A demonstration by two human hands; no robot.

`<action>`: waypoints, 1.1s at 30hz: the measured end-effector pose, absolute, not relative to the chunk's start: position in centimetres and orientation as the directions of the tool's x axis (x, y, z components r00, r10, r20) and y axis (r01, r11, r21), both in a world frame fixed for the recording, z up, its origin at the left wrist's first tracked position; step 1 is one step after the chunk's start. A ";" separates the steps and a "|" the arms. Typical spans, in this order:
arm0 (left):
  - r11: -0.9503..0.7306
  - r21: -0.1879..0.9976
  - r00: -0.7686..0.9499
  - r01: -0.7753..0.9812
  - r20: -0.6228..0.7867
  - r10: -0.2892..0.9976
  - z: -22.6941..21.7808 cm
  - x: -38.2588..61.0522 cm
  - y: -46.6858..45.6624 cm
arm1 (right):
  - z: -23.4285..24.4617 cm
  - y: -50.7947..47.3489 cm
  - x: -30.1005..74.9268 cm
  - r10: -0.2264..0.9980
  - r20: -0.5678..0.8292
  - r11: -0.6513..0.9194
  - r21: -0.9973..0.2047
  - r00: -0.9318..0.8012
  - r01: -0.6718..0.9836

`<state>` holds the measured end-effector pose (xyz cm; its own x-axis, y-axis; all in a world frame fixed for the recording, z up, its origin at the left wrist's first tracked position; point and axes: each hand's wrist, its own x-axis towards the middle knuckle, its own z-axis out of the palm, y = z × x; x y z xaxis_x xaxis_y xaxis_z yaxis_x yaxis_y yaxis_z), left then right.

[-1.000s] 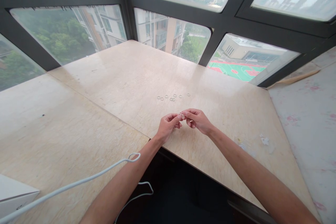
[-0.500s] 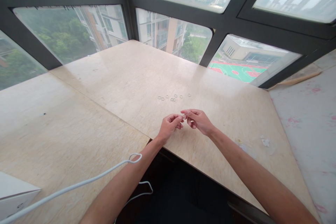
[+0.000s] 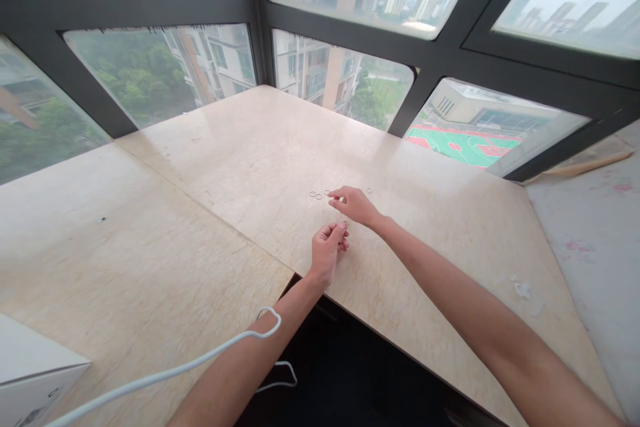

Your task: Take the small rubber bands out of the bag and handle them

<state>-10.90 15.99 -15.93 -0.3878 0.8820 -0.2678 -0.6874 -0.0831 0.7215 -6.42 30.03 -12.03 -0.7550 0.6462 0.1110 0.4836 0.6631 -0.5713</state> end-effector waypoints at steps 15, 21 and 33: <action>-0.072 0.697 -0.390 -0.714 -0.310 0.867 -15.8 -11.0 16.2 | -10.4 31.1 -12.6 0.372 -0.258 0.927 0.158 -0.892 0.341; -0.066 0.711 -0.387 -0.700 -0.300 0.872 -15.7 -11.1 16.2 | -10.8 32.0 -12.1 0.393 -0.221 0.914 -0.013 -0.893 0.405; -0.090 0.742 -0.400 -0.664 -0.251 0.881 -15.9 -11.0 16.3 | -10.7 28.4 -2.2 0.573 -0.199 -0.233 -0.970 -0.795 0.075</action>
<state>-10.98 16.31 -15.94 -0.4002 0.8813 -0.2513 -0.6641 -0.0899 0.7422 -2.17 28.44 -10.66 -0.7949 0.5732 -0.1989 0.0747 -0.2328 -0.9696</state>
